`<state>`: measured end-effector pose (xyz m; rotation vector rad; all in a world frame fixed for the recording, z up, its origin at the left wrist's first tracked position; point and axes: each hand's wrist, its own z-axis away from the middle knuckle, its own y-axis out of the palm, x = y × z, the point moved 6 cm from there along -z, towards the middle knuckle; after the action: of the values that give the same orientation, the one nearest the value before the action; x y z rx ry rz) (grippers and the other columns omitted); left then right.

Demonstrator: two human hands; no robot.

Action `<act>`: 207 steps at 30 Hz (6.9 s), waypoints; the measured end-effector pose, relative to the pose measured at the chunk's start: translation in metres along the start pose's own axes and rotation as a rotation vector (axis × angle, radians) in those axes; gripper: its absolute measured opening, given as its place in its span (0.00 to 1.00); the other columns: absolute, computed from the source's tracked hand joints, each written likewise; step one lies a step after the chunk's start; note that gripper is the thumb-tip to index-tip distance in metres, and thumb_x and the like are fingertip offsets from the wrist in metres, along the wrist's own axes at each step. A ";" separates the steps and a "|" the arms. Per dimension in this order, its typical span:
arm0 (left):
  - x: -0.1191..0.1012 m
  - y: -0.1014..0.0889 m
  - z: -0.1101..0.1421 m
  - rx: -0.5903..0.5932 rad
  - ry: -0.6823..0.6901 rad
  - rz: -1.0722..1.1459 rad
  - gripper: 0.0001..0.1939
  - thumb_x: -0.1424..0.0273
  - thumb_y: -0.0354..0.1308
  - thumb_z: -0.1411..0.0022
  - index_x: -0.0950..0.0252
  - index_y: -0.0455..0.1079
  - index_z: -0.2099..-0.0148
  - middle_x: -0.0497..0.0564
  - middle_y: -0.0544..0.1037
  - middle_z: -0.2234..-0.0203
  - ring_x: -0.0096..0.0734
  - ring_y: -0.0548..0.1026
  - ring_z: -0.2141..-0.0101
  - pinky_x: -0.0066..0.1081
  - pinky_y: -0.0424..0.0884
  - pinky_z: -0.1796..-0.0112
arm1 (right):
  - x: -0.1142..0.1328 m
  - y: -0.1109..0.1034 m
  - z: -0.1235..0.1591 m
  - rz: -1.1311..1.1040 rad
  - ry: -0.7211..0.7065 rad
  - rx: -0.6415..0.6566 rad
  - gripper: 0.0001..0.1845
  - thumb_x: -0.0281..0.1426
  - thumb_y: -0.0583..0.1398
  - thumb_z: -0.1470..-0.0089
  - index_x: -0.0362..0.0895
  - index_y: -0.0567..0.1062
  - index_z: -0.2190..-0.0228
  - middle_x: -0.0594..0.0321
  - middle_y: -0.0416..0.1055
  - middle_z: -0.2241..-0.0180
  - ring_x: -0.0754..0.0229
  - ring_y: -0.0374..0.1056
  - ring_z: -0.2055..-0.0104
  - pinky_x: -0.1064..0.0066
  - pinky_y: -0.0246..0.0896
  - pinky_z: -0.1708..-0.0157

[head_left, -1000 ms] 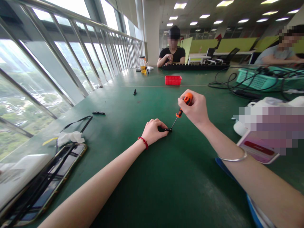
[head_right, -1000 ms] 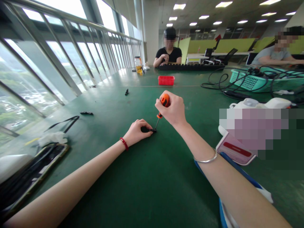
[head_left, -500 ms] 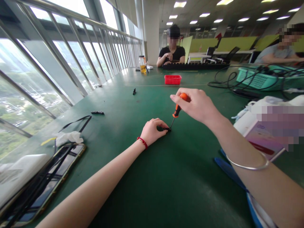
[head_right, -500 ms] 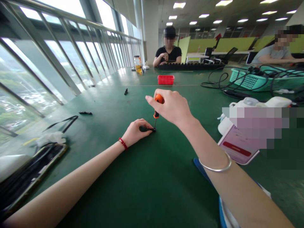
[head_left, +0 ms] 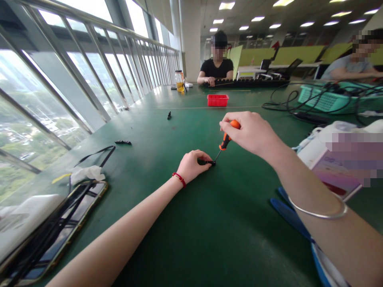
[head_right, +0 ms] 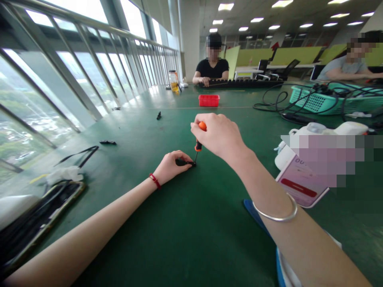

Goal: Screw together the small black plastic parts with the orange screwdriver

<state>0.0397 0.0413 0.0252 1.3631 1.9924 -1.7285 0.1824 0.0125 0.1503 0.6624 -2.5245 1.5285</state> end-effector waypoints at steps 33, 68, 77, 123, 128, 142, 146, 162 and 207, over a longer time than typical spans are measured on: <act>-0.012 0.000 0.005 0.014 0.111 -0.307 0.08 0.67 0.57 0.41 0.58 0.76 0.62 0.46 0.77 0.64 0.31 0.74 0.63 0.30 0.67 0.61 | -0.001 0.004 0.001 0.032 0.030 -0.028 0.09 0.40 0.56 0.50 0.48 0.69 0.71 0.65 0.69 0.77 0.61 0.60 0.77 0.70 0.47 0.76; -0.007 0.008 0.000 0.066 0.109 -0.249 0.03 0.73 0.58 0.43 0.65 0.68 0.64 0.51 0.74 0.66 0.37 0.70 0.61 0.37 0.67 0.58 | 0.005 -0.001 0.005 0.044 0.023 0.021 0.17 0.44 0.51 0.47 0.47 0.71 0.78 0.64 0.66 0.80 0.62 0.59 0.77 0.70 0.46 0.76; -0.006 0.008 0.001 0.047 0.107 -0.251 0.04 0.72 0.58 0.43 0.65 0.66 0.64 0.51 0.74 0.66 0.37 0.70 0.62 0.37 0.67 0.59 | 0.005 -0.002 0.004 0.046 0.034 0.012 0.19 0.45 0.50 0.46 0.47 0.71 0.78 0.63 0.67 0.80 0.61 0.60 0.77 0.70 0.46 0.76; -0.004 0.005 0.000 0.038 0.092 -0.187 0.04 0.72 0.58 0.45 0.64 0.67 0.65 0.50 0.75 0.67 0.36 0.71 0.63 0.36 0.68 0.60 | 0.002 -0.004 0.004 0.112 0.061 -0.007 0.14 0.44 0.56 0.51 0.49 0.74 0.69 0.63 0.70 0.77 0.59 0.62 0.76 0.70 0.47 0.77; -0.003 0.006 0.000 0.039 0.099 -0.192 0.04 0.71 0.58 0.45 0.64 0.68 0.65 0.50 0.75 0.67 0.36 0.71 0.63 0.36 0.68 0.61 | 0.001 -0.005 0.005 0.127 0.064 -0.012 0.14 0.43 0.54 0.49 0.49 0.75 0.73 0.62 0.70 0.77 0.58 0.62 0.75 0.69 0.47 0.77; -0.003 0.006 0.000 0.041 0.102 -0.191 0.04 0.71 0.58 0.44 0.64 0.67 0.65 0.50 0.75 0.67 0.36 0.70 0.63 0.36 0.68 0.61 | 0.004 -0.005 0.005 0.133 0.032 -0.035 0.14 0.42 0.56 0.50 0.49 0.74 0.66 0.62 0.71 0.75 0.59 0.62 0.76 0.70 0.46 0.77; -0.003 0.006 0.000 0.039 0.096 -0.188 0.04 0.71 0.58 0.44 0.64 0.67 0.65 0.50 0.75 0.67 0.36 0.71 0.63 0.36 0.68 0.60 | 0.005 -0.004 0.005 0.104 0.039 -0.019 0.21 0.47 0.50 0.46 0.47 0.74 0.76 0.61 0.68 0.80 0.59 0.61 0.77 0.70 0.46 0.78; -0.004 0.006 0.000 0.036 0.094 -0.192 0.04 0.71 0.58 0.45 0.64 0.68 0.65 0.50 0.75 0.68 0.36 0.71 0.63 0.36 0.68 0.61 | 0.005 -0.003 0.005 0.106 0.040 -0.026 0.15 0.44 0.53 0.48 0.48 0.74 0.66 0.63 0.71 0.77 0.59 0.63 0.76 0.71 0.46 0.77; -0.004 0.006 0.000 0.029 0.096 -0.183 0.04 0.71 0.59 0.45 0.64 0.68 0.65 0.50 0.75 0.68 0.36 0.71 0.63 0.36 0.68 0.60 | 0.004 -0.001 0.005 0.099 0.054 -0.041 0.15 0.43 0.53 0.48 0.48 0.74 0.74 0.63 0.68 0.79 0.60 0.61 0.77 0.70 0.46 0.77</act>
<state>0.0459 0.0386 0.0240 1.3345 2.2149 -1.8056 0.1799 0.0063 0.1501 0.4914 -2.5766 1.4990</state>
